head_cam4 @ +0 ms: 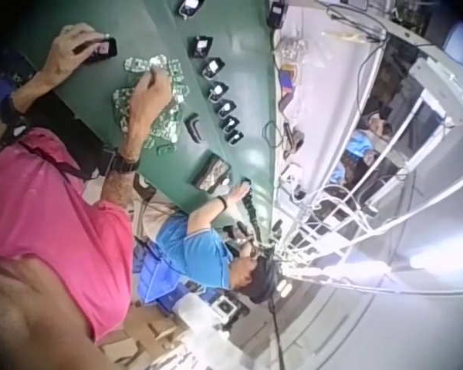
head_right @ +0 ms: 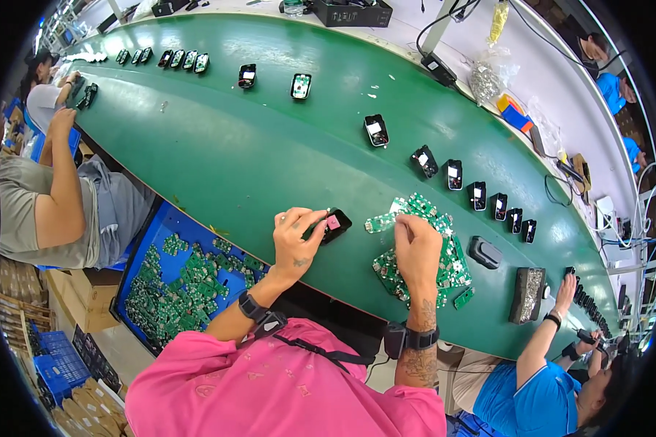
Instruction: The person picks up a black plastic housing and a green circuit board, fits the board into the housing by hand, and presses them together. They then place the assembled unit onto the green conveyor belt and reach for another circuit board from the pile.
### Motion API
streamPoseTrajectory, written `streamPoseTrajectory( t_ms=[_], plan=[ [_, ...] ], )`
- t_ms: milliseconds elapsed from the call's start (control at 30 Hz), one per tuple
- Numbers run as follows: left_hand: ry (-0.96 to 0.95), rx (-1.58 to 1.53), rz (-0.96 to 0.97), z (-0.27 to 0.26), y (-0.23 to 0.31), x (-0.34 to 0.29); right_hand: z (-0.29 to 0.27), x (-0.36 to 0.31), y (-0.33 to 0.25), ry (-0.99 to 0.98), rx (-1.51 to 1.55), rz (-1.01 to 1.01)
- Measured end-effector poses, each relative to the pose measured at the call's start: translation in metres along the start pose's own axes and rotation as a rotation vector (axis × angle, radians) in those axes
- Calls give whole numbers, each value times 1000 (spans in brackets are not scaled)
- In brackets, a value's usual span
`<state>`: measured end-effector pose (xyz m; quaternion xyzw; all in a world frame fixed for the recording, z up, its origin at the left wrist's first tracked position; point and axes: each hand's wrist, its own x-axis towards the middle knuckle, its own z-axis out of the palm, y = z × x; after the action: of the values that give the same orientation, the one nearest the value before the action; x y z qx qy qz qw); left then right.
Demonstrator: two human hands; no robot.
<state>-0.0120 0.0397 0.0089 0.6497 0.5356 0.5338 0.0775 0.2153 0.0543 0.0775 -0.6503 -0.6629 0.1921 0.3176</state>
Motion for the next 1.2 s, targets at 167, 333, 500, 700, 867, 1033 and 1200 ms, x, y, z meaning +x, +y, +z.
streamPoseTrajectory(
  t_ms=[167, 333, 500, 700, 867, 1033, 1200],
  plan=[
    [-1, -49, -76, 0, 1, 0, 0, -13, -9, -168, 749, 245],
    [-17, -75, -93, -2, 3, 3, 11, -31, -15, -62, 724, 395],
    [-30, -205, -53, -5, 1, 4, 43, -42, -26, -98, 1211, 592],
    [-77, -266, -85, -4, 0, 0, 60, -43, -38, -198, 1256, 571],
    [-102, -335, -180, -4, -7, -2, 76, -47, -29, -253, 1222, 611],
    [-164, -369, -118, -13, -7, 4, 81, -46, -37, -188, 1128, 620],
    [-493, -500, -412, -36, -23, 39, 91, -45, -42, -133, 899, 583]
  ],
)
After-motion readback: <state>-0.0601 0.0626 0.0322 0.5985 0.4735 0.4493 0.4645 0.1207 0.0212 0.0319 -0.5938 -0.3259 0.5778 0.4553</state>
